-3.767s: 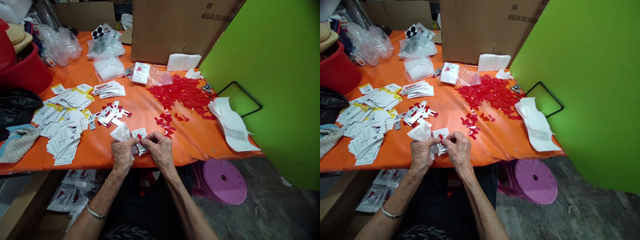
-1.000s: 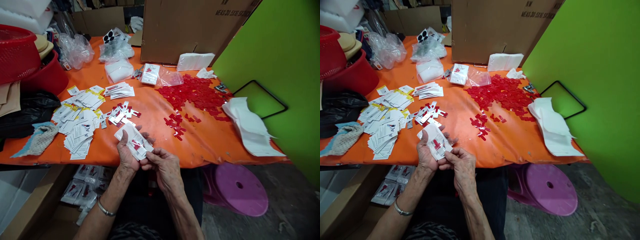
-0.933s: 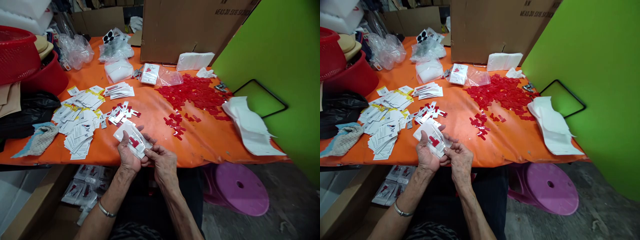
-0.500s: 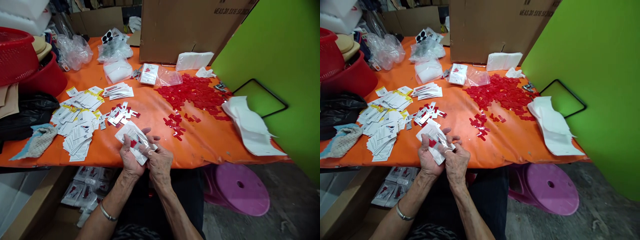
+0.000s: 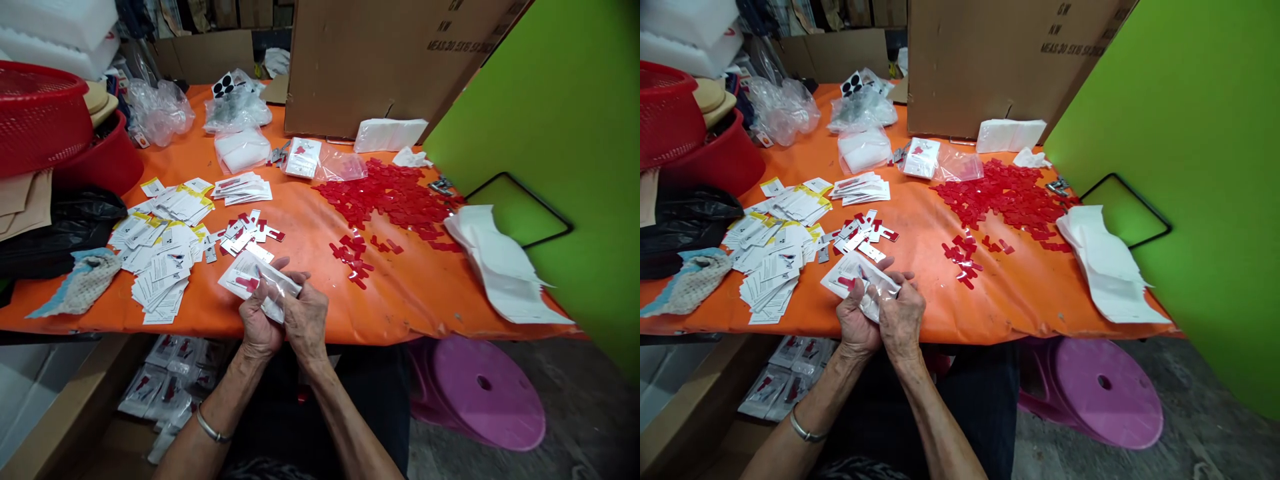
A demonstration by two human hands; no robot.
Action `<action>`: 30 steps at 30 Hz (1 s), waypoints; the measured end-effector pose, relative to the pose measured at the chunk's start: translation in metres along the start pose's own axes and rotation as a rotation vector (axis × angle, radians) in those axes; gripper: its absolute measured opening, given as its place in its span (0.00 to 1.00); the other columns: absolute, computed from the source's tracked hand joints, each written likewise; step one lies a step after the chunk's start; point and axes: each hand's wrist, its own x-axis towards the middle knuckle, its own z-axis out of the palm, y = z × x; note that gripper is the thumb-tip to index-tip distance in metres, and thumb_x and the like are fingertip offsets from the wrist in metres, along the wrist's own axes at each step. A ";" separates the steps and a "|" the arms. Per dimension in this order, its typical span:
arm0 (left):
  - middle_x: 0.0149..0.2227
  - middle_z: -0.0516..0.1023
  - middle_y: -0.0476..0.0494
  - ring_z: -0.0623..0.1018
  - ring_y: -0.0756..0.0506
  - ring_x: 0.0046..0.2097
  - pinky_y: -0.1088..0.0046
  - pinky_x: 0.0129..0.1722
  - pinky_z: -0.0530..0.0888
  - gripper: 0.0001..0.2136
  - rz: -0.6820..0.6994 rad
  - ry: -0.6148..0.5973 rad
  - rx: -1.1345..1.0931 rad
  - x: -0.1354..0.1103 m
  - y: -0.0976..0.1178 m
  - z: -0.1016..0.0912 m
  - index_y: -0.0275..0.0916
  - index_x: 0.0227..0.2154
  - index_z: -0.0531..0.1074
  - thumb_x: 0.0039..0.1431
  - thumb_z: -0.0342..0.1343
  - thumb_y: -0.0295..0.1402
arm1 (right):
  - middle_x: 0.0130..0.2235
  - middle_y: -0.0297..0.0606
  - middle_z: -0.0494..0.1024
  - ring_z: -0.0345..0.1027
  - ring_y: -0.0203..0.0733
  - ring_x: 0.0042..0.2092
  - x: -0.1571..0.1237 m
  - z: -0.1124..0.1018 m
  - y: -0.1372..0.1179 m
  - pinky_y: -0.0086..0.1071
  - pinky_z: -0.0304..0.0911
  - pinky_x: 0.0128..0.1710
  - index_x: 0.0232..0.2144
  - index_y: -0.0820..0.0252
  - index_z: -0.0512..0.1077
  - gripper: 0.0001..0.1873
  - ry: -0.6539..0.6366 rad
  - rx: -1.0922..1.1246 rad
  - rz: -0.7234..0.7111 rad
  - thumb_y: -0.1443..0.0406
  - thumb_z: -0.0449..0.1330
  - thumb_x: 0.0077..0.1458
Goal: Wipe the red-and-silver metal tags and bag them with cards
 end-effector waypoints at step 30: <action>0.15 0.69 0.52 0.66 0.52 0.15 0.77 0.15 0.64 0.05 0.156 0.119 0.426 0.047 0.008 -0.007 0.37 0.22 0.70 0.41 0.61 0.28 | 0.18 0.27 0.58 0.51 0.33 0.22 0.089 0.024 -0.025 0.28 0.48 0.21 0.17 0.55 0.53 0.14 0.068 -0.480 -0.386 0.59 0.52 0.48</action>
